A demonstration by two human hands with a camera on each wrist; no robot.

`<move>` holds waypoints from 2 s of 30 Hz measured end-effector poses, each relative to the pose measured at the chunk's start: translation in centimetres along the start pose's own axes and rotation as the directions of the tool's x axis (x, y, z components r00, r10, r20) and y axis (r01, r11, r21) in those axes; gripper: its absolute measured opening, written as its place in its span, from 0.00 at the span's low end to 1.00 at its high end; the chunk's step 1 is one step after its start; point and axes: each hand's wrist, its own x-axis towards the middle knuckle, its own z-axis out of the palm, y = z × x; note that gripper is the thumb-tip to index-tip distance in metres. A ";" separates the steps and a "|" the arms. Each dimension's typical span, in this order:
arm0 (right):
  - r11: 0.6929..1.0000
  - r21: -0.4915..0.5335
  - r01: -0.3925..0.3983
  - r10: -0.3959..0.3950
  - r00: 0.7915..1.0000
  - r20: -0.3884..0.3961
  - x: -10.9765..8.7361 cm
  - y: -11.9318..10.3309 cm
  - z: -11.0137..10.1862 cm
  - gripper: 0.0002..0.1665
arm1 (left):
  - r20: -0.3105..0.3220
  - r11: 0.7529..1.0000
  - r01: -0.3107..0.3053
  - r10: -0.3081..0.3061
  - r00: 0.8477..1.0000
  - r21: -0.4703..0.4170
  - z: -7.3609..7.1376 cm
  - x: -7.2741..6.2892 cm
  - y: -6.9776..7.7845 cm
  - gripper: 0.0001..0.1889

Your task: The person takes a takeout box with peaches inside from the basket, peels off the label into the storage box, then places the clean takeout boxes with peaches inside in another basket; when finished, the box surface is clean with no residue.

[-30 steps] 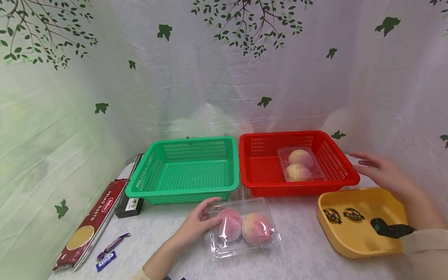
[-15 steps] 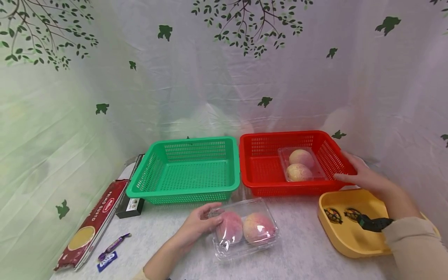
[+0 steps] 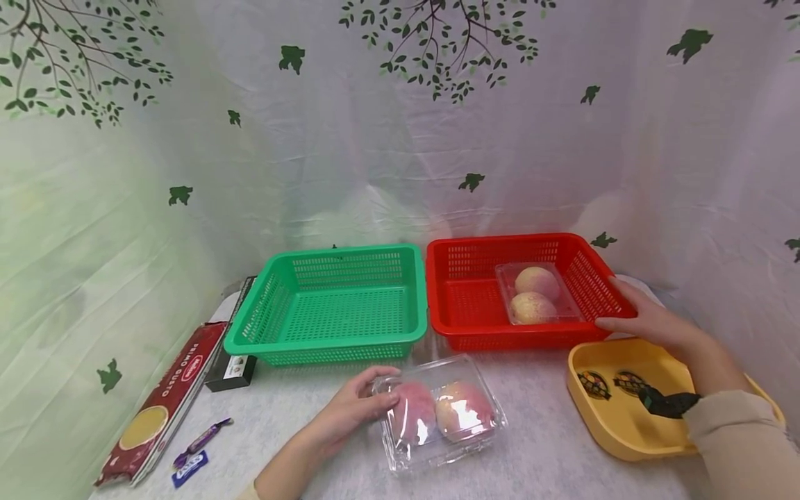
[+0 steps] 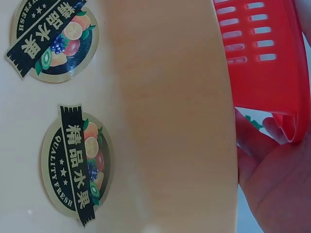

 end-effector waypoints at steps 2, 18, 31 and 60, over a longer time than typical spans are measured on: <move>1.000 -0.001 0.007 -0.007 1.000 -0.001 0.1 0.0 0.0 0.58 | 0.006 1.000 0.002 -0.002 1.000 -0.020 0.2 -0.1 0.0 0.28; 1.000 0.019 0.008 -0.007 1.000 -0.007 -0.2 0.1 0.3 0.56 | 0.026 0.999 -0.030 0.031 0.999 -0.045 1.1 -0.4 0.6 0.25; 0.999 0.042 -0.008 0.008 1.000 -0.010 -0.1 0.2 0.5 0.57 | -0.040 0.978 -0.057 0.050 0.998 -0.200 1.7 -0.6 4.9 0.24; 0.997 0.074 0.003 -0.002 1.000 -0.018 0.0 0.8 0.8 0.56 | -0.575 0.969 -0.248 0.214 0.790 0.020 6.5 11.1 11.4 0.18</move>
